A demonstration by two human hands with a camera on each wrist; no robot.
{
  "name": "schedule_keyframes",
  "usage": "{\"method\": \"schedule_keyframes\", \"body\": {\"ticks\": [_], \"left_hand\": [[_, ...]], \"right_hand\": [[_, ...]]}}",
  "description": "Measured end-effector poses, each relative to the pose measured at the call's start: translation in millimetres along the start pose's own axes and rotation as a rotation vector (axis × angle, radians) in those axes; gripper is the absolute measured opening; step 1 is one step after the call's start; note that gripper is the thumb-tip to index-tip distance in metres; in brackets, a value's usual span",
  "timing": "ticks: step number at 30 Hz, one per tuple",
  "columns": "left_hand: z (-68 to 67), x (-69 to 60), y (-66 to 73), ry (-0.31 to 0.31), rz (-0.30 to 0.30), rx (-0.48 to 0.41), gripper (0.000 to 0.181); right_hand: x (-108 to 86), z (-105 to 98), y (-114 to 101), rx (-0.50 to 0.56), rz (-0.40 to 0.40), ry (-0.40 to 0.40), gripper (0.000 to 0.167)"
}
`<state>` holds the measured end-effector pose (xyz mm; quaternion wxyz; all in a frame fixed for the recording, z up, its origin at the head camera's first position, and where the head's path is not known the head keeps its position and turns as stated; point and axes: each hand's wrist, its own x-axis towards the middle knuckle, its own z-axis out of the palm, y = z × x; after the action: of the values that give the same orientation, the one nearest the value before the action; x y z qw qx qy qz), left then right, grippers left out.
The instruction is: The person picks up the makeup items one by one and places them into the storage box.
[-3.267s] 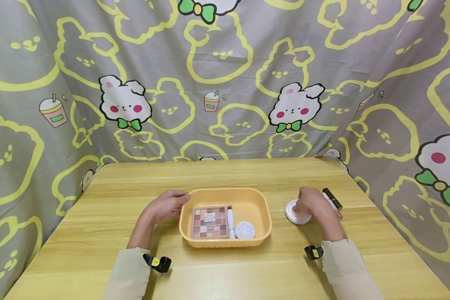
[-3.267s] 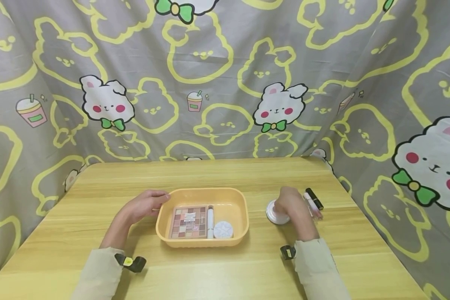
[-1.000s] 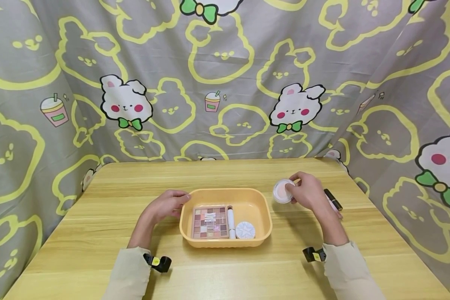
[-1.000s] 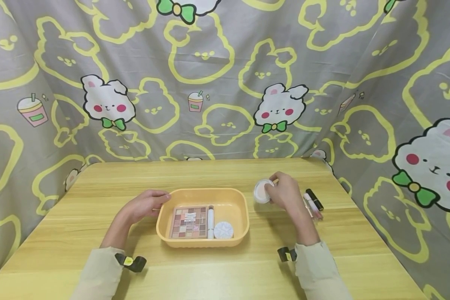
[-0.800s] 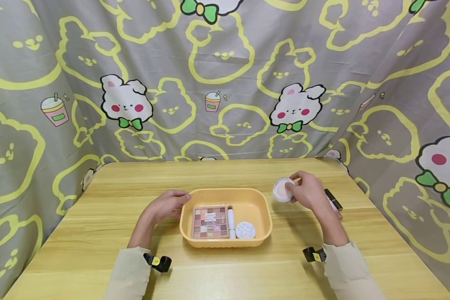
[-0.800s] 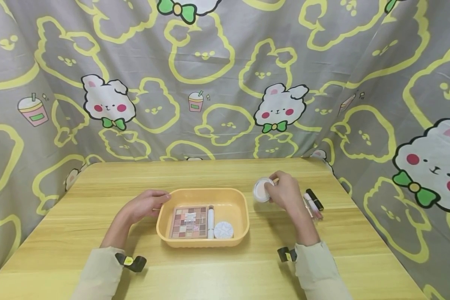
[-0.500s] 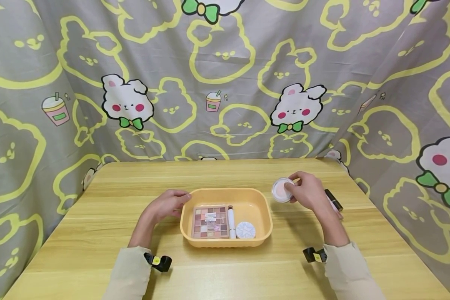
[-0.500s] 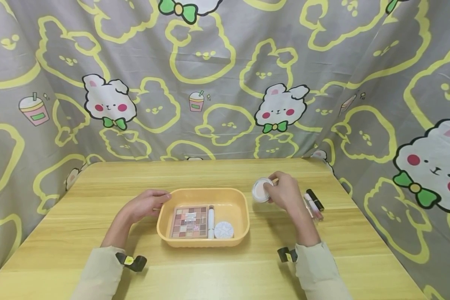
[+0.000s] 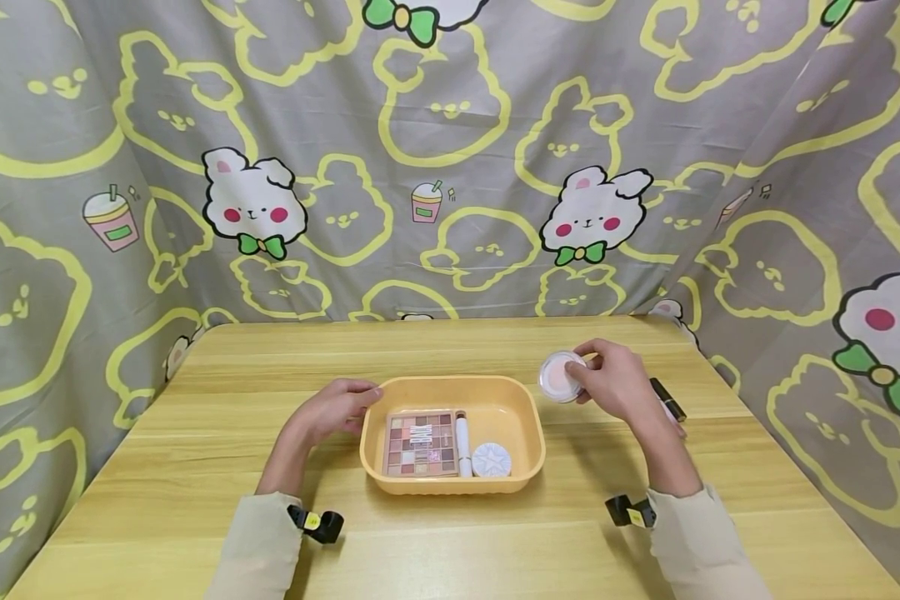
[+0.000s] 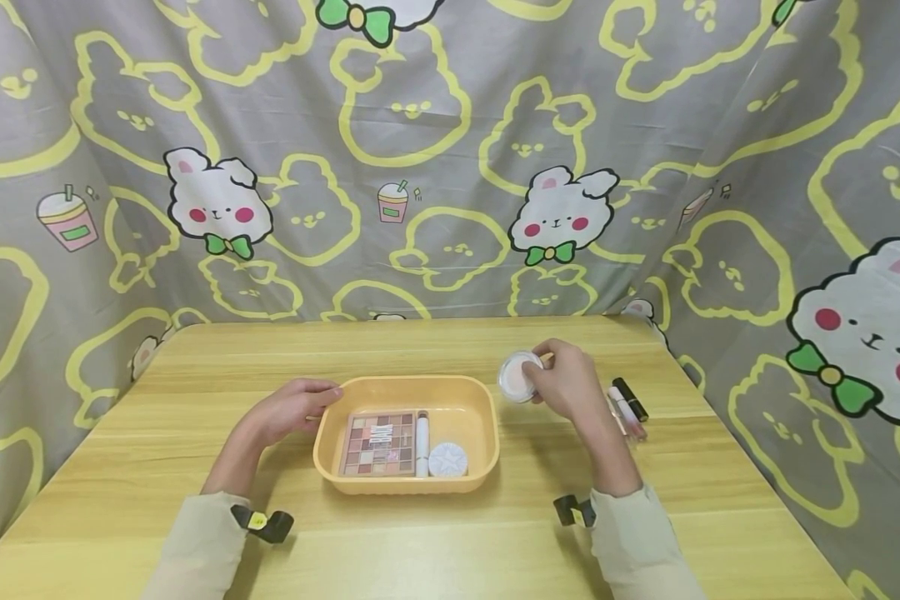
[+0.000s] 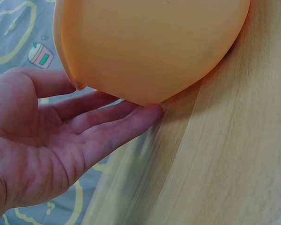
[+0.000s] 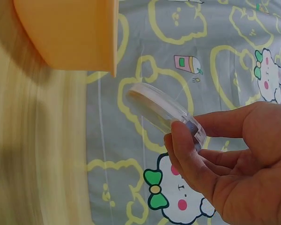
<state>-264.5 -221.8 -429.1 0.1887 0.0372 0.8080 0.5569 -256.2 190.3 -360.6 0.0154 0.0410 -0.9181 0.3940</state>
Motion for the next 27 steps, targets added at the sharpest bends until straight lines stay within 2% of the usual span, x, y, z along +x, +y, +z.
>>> {"method": "schedule_keyframes", "body": {"ticks": [16,23,27], "left_hand": [[-1.8,0.8,-2.9,0.006,0.005,0.016,0.047],[-1.2,-0.3,-1.3,0.007,0.009,0.013,0.046],[-0.4,0.8,-1.9,0.0,0.016,0.002,0.047]], "right_hand": [[-8.2,2,-16,0.021,-0.048,-0.002,0.038],[-10.1,13,-23,0.081,-0.072,-0.061,0.037],[-11.6,22,-26,0.1,-0.075,-0.065,0.035]]}}
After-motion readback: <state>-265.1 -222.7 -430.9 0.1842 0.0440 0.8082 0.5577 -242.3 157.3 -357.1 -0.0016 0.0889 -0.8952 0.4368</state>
